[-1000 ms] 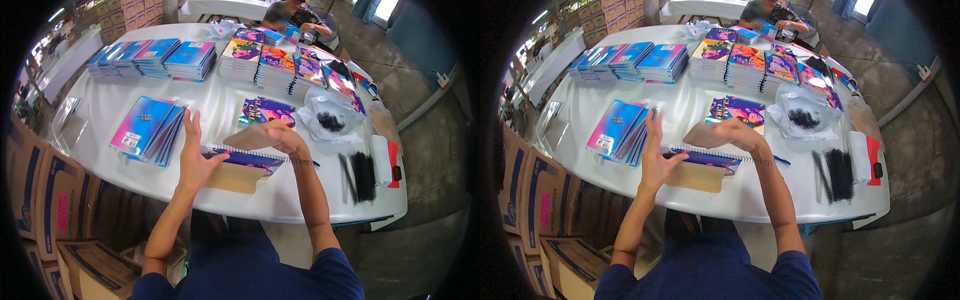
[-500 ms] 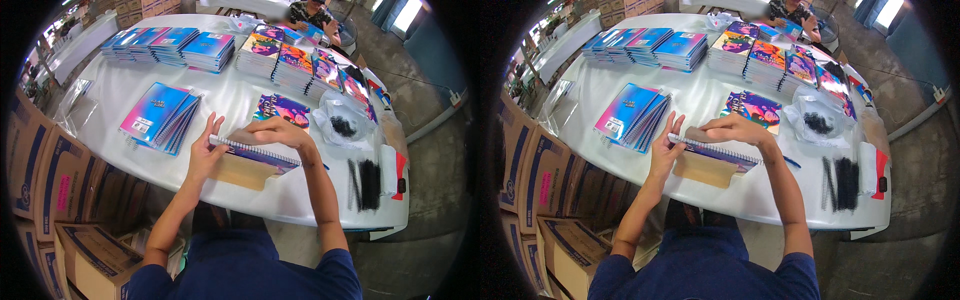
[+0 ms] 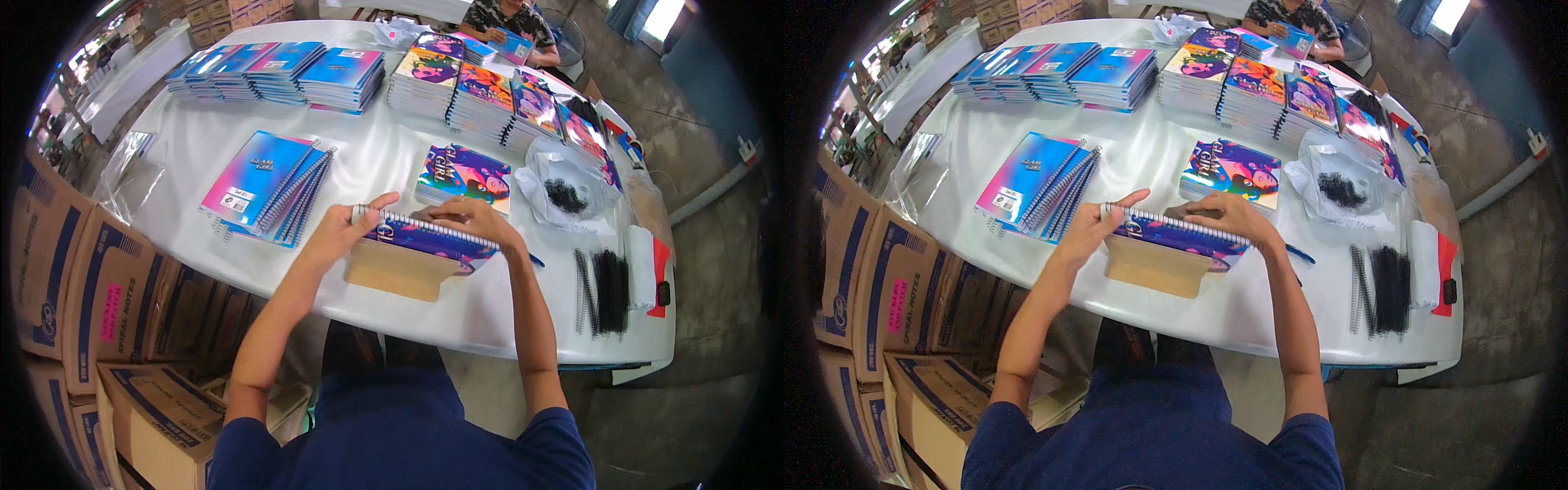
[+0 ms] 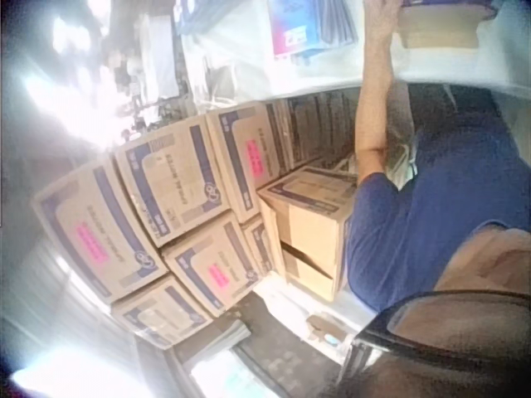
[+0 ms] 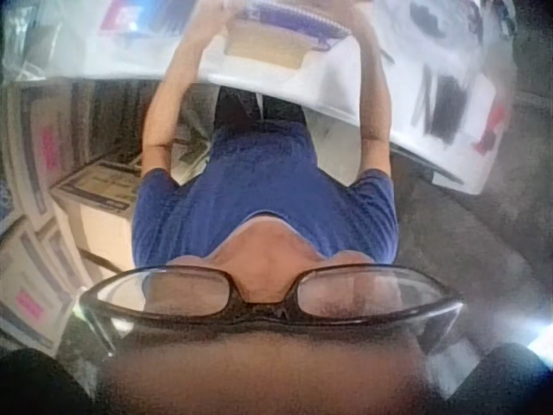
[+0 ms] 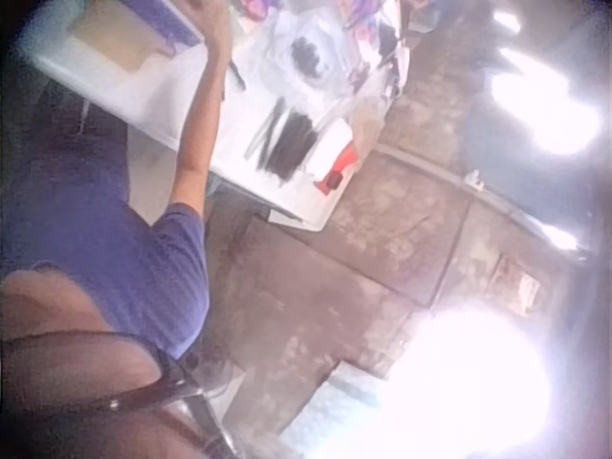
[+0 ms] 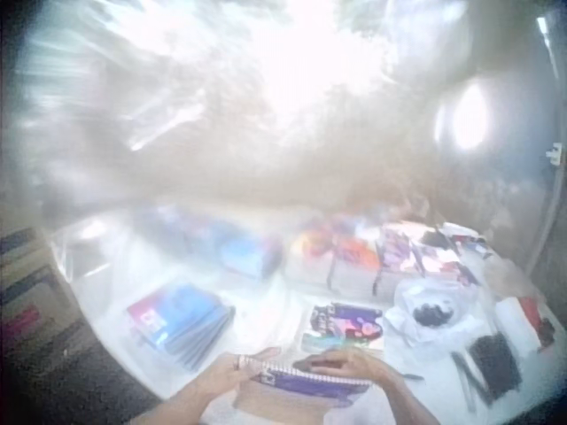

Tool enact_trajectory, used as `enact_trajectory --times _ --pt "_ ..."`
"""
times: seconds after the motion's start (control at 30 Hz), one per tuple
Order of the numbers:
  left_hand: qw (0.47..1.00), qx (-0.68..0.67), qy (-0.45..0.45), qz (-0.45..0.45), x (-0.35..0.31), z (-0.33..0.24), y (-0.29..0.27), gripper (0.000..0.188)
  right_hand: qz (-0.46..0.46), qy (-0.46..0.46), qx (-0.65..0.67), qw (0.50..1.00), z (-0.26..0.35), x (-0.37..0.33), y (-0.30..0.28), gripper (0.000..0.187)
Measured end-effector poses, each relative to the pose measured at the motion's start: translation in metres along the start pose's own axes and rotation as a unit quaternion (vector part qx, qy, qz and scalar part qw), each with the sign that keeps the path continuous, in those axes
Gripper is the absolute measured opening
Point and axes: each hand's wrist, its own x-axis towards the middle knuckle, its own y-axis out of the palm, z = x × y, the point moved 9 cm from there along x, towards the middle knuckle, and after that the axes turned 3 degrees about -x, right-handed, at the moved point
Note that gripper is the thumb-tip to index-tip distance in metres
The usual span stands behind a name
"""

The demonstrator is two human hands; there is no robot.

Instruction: The person is assembling spiral notebooks by hand. They insert metal spiral coils into the pre-punched paper stacks, use pliers to cut and crimp the ends of the wire, and stack the finished notebooks on a table.

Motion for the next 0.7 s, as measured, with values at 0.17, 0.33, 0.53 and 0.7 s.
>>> enact_trajectory --times 0.17,0.33,0.53,0.7 --pt "0.974 0.095 0.161 -0.125 0.010 -0.109 -0.018 0.045 -0.107 0.069 -0.260 0.957 -0.061 -0.068 0.029 0.056" --pt "0.970 0.154 0.182 -0.044 -0.038 -0.160 0.030 0.043 -0.206 0.297 -0.323 0.875 -0.100 -0.172 -0.006 0.065" --pt "0.822 0.524 0.221 0.036 -0.050 -0.051 0.107 0.060 -0.267 0.300 -0.396 0.826 -0.115 -0.195 0.007 0.051" --pt "0.793 0.569 0.213 -0.039 -0.041 -0.038 0.109 0.060 -0.268 0.242 -0.367 0.857 -0.093 -0.176 0.002 0.039"
